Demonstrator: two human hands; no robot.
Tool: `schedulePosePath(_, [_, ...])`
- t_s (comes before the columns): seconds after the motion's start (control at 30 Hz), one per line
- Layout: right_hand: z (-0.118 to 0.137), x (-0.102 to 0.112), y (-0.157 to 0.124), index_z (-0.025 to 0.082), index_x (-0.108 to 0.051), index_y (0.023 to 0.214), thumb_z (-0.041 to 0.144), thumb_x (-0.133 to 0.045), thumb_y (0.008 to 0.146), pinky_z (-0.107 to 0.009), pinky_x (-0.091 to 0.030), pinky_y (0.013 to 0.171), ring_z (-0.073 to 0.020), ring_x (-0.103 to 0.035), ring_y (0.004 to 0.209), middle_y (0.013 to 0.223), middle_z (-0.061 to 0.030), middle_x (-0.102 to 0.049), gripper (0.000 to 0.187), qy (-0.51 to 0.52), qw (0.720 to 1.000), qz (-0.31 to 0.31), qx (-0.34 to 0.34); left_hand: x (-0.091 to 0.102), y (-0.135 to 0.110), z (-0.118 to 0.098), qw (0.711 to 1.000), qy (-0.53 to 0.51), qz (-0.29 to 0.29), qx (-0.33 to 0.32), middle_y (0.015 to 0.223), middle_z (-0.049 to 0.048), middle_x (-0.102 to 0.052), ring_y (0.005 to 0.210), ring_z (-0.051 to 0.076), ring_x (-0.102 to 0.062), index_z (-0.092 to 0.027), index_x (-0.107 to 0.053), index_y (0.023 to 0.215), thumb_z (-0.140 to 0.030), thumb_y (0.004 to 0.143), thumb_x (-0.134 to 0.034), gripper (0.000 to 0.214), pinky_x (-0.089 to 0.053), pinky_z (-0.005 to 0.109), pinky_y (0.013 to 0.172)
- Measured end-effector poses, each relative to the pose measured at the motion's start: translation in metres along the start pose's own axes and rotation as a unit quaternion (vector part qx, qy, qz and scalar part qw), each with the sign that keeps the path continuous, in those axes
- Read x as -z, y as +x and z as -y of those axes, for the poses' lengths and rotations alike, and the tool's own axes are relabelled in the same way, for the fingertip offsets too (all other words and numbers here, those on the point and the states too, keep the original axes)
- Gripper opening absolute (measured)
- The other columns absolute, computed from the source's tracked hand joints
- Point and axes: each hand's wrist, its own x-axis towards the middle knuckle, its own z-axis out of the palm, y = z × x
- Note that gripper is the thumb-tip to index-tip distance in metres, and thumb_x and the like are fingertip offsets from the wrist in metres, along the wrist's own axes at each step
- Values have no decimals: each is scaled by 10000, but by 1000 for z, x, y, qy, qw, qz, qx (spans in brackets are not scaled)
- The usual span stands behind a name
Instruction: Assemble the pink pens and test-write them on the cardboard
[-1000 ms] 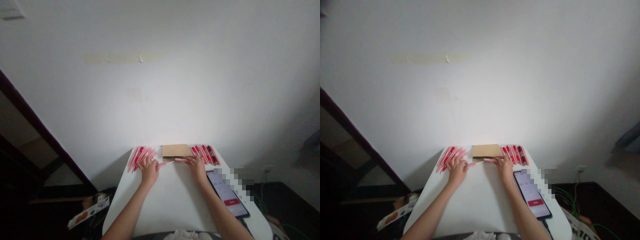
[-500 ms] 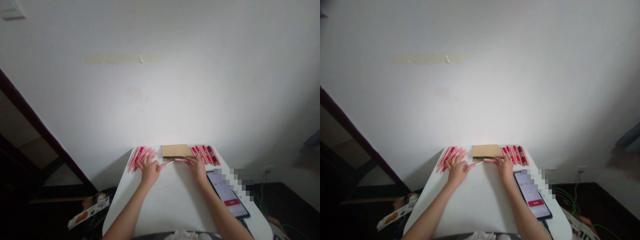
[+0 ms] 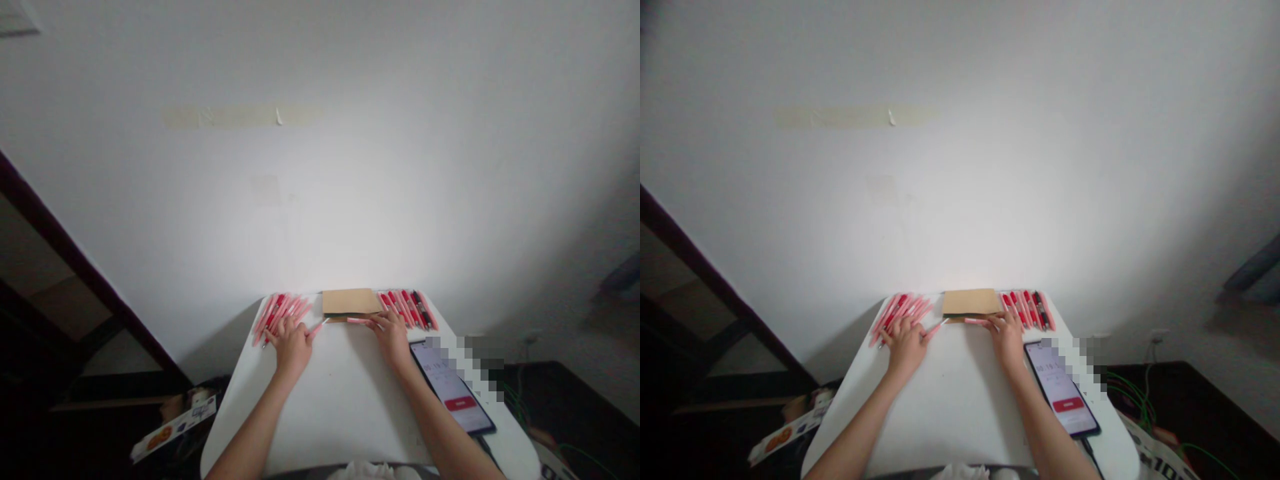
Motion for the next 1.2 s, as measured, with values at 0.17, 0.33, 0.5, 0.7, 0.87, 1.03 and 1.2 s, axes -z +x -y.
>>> schedulePosePath(0.17, [3,0,0,238,-782,867,486,-524,914,-449,-451,865,-291,-549,957,950,-116,-672,361,2,1000,0,-7,-3,-9,-5,999,28,-24,-1,1243,150,-567,1246,361,-421,-187,-701,837,-390,915,-463,322,-208,746,1045])
schedulePosePath(0.33, [6,0,0,244,-782,860,478,-485,936,-454,-444,875,-285,-546,962,948,-110,-671,386,6,1000,5,-10,-9,-13,-6,998,36,-48,-14,1217,133,-579,1209,349,-431,-185,-698,869,-347,893,-492,263,-204,724,1061])
schedulePosePath(0.5, [9,0,-1,234,-785,863,454,-479,942,-457,-431,899,-290,-541,972,971,-120,-666,385,11,1000,15,-15,-11,-15,-7,998,45,-49,-14,1196,143,-578,1229,360,-413,-176,-682,903,-338,843,-550,217,-185,718,1074])
schedulePosePath(0.7, [12,1,-2,226,-786,879,446,-483,938,-484,-420,941,-306,-523,1021,966,-125,-657,379,21,999,37,-10,-10,-14,-9,998,49,-45,3,1226,157,-565,1269,371,-377,-173,-676,923,-370,846,-544,249,-179,709,1077])
schedulePosePath(0.87, [14,1,-2,228,-787,878,427,-540,909,-466,-443,915,-291,-545,982,959,-122,-660,318,26,999,35,-13,-12,-13,-7,998,39,-57,2,1182,135,-583,1246,360,-399,-181,-667,931,-374,826,-592,232,-177,688,1087])
schedulePosePath(1.03, [14,-1,-1,221,-783,864,366,-569,896,-444,-438,919,-278,-548,990,961,-108,-663,260,48,997,55,-8,-12,-11,-5,996,-44,-69,-28,1238,91,-582,1224,320,-433,-264,-698,1014,-327,791,-675,232,-218,612,1091])
schedulePosePath(1.2, [15,-3,-1,233,-779,838,325,-614,868,-432,-430,937,-274,-537,1015,964,-93,-666,192,55,995,77,16,-17,-10,-7,989,-124,-46,-65,1277,24,-594,1257,307,-424,-372,-756,918,-312,736,-761,192,-180,588,1106])
